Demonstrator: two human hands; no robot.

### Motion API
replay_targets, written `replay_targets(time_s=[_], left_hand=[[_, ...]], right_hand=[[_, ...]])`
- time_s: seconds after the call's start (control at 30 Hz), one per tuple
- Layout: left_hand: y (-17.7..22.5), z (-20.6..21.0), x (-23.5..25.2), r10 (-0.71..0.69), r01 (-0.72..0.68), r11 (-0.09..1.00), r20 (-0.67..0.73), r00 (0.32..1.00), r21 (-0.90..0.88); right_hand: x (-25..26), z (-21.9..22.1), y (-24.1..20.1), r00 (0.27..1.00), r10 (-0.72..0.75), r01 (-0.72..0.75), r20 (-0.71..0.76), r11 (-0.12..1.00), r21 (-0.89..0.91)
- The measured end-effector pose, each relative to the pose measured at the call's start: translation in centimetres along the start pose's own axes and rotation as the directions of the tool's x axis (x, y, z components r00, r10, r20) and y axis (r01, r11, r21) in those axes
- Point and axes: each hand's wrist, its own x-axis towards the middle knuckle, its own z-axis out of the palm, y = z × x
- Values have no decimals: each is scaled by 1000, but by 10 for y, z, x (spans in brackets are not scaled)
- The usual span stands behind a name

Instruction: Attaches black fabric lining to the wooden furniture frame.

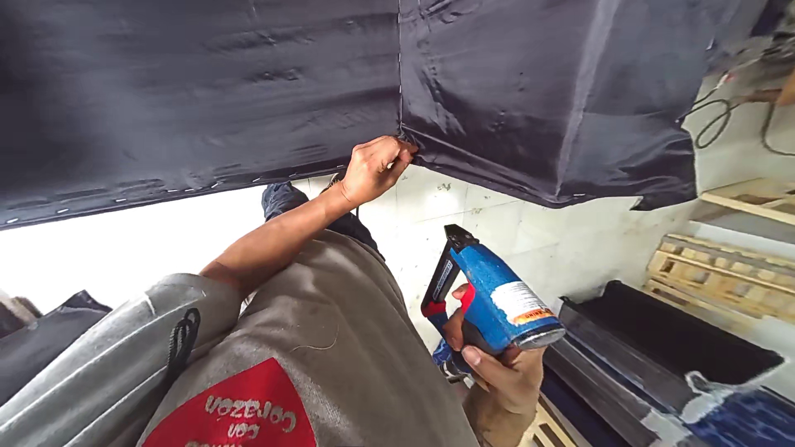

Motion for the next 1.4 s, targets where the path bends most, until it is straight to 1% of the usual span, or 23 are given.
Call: replay_targets(time_s=[0.1, 0.2, 0.27, 0.33, 0.37, 0.43, 0.5, 0.57, 0.67, 0.73, 0.77, 0.8, 0.83, 0.9, 0.97, 1.03, 1.13, 1.27, 1.33, 1.4], left_hand=[[-3, -8, -4, 122, -124, 985, 18, 992, 116], [1, -5, -6, 136, -149, 942, 67, 989, 301], [5, 2, -8, 132, -162, 911, 105, 986, 379], [5, 8, -12, 133, -167, 904, 111, 985, 394], [4, 10, -14, 129, -154, 912, 91, 988, 381], [3, 12, -17, 87, -89, 940, 21, 996, 330], [4, 13, -19, 7, 7, 956, -47, 999, 292], [3, 14, -22, -23, 42, 951, -63, 998, 308], [2, 14, -26, 28, -17, 928, -23, 999, 371], [-1, 16, -29, 82, -76, 927, -2, 997, 368], [-3, 17, -29, 105, -99, 925, 5, 995, 366], [-6, 19, -29, 123, -118, 922, 12, 992, 369], [-9, 21, -30, 141, -136, 916, 15, 990, 377], [-13, 23, -31, 176, -165, 904, 8, 984, 394], [-16, 23, -31, 197, -187, 904, 13, 980, 385], [-18, 22, -32, 211, -209, 900, 38, 977, 383], [-20, 20, -33, 230, -237, 887, 66, 971, 397], [-19, 16, -32, 232, -259, 876, 117, 966, 406], [-17, 14, -31, 231, -270, 873, 143, 963, 407], [-17, 13, -31, 226, -272, 872, 158, 961, 407]], right_hand=[[0, 2, 1, 1000, -5, 5, -29, 1000, -2], [0, 1, 3, 999, -5, 4, -34, 1000, -19], [2, -1, 4, 1000, 6, -7, -28, 999, -36], [4, -2, 4, 1000, 9, -10, -18, 998, -56], [5, -2, 4, 1000, 6, -7, -14, 998, -68], [7, -4, 3, 1000, 1, -3, -17, 995, -103], [7, -5, 2, 1000, -7, 5, -20, 993, -116], [8, -7, 3, 1000, -19, 17, -17, 996, -89], [6, -8, -2, 1000, -22, 21, -4, 993, -114], [6, -3, -7, 997, -72, 61, -36, 968, -243], [7, 1, -9, 990, -126, 96, -58, 928, -361], [8, 4, -10, 980, -188, 133, -63, 859, -495], [11, 11, -13, 970, -242, 170, -37, 773, -611], [20, 30, -20, 943, -328, 239, 51, 564, -790], [31, 47, -21, 906, -405, 290, 125, 379, -879], [39, 58, -19, 886, -433, 292, 162, 251, -923], [47, 72, -14, 878, -446, 250, 173, 118, -961], [48, 87, -17, 886, -438, 169, 154, -5, -986], [48, 92, -20, 884, -447, 133, 135, -35, -990], [48, 97, -23, 881, -460, 103, 109, -37, -994]])
